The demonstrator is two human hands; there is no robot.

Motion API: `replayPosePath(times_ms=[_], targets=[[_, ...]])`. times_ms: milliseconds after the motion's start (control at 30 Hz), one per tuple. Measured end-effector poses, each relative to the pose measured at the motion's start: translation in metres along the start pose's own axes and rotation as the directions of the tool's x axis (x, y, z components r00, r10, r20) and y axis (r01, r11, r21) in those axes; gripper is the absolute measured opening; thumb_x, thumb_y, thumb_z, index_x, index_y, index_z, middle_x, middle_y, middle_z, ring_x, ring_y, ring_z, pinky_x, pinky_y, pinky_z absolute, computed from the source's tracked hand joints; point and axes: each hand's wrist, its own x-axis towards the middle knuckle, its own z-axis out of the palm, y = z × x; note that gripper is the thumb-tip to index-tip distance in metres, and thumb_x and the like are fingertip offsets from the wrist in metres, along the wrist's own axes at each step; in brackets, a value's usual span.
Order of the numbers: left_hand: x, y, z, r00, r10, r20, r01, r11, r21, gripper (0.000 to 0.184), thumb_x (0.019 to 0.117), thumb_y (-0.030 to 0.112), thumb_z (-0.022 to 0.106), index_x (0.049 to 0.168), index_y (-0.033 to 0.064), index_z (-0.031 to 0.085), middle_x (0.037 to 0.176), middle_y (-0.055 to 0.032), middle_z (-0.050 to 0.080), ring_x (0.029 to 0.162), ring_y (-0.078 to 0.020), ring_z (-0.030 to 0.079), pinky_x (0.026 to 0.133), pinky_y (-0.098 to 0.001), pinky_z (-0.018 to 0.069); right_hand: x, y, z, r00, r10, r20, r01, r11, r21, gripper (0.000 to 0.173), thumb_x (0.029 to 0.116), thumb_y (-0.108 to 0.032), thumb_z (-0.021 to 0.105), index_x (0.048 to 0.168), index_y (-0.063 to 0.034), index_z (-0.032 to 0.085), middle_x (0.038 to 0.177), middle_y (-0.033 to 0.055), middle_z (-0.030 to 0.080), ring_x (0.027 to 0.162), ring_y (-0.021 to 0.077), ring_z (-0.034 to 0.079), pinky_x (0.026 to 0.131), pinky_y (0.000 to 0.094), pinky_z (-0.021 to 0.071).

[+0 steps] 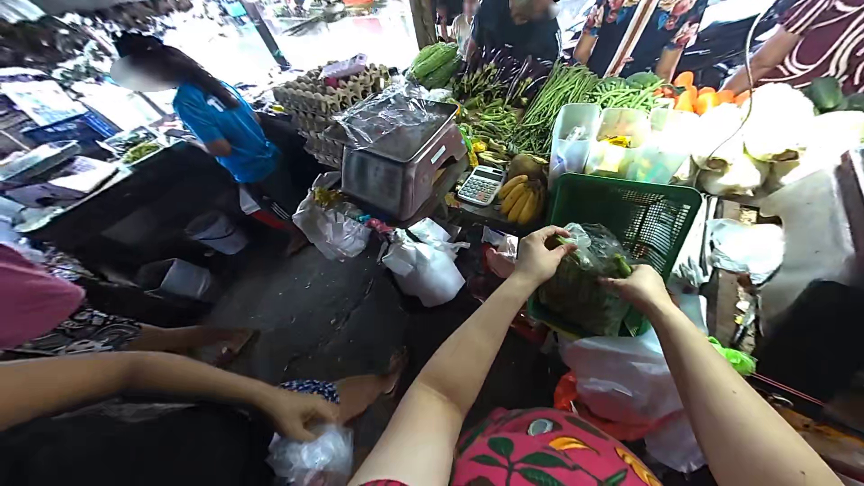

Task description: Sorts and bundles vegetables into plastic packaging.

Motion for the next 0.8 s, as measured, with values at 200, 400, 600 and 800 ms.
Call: replayPosePath(times_ms=[200, 400, 600, 800], targets=[[-0.005, -0.016, -0.017, 0.991, -0.131, 0.015, 0.131, 0.991, -0.041, 0.031, 0.1031, 0.01, 0.06, 0.134, 0.007, 0.061, 0.121, -0.0163, 0.069, 0.095, -0.0249, 0.073, 0.087, -0.0441, 0.0612, -0.008, -0.007, -0.004, 0.998, 0.063, -0.006, -0.063, 0.998, 0.018, 0.057, 0.0854, -0.039, 0.083, 0.118, 0.0046, 0.066, 0.121, 0.0263, 0.065, 0.117, 0.0392, 0.062, 0.1, 0.0598, 0.0466], [-0.021, -0.006, -0.028, 0.989, -0.045, -0.141, 0.018, 0.983, -0.181, 0.021, 0.0966, 0.007, 0.068, 0.117, 0.0045, 0.067, 0.112, -0.0122, 0.072, 0.091, -0.0216, 0.073, 0.083, -0.0417, 0.0615, -0.009, -0.005, -0.006, 0.996, 0.091, 0.002, -0.091, 0.992, 0.086, 0.058, 0.0878, -0.041, 0.08, 0.121, 0.0049, 0.066, 0.123, 0.0269, 0.065, 0.12, 0.0397, 0.062, 0.102, 0.0592, 0.0466], [-0.003, -0.007, 0.044, 0.965, 0.175, 0.198, -0.178, 0.984, 0.001, 0.03, 0.0873, 0.003, 0.076, 0.116, 0.0024, 0.069, 0.111, -0.016, 0.066, 0.101, -0.0254, 0.066, 0.09, -0.0423, 0.0564, -0.011, -0.003, -0.003, 0.997, 0.07, -0.028, -0.068, 0.995, 0.067, 0.057, 0.0905, -0.048, 0.076, 0.114, 0.0032, 0.069, 0.12, 0.0262, 0.067, 0.118, 0.0401, 0.063, 0.101, 0.0601, 0.0469], [0.019, -0.023, 0.081, 0.879, 0.07, 0.471, -0.402, 0.641, 0.654, 0.038, 0.0941, -0.001, 0.063, 0.132, 0.0063, 0.062, 0.145, -0.0261, 0.047, 0.129, -0.0458, 0.053, 0.1, -0.0582, 0.0502, -0.009, 0.006, 0.003, 0.996, 0.088, -0.003, -0.084, 0.962, 0.259, 0.034, 0.0896, -0.022, 0.078, 0.114, -0.0001, 0.07, 0.115, 0.0211, 0.069, 0.111, 0.0344, 0.066, 0.098, 0.0557, 0.0495]])
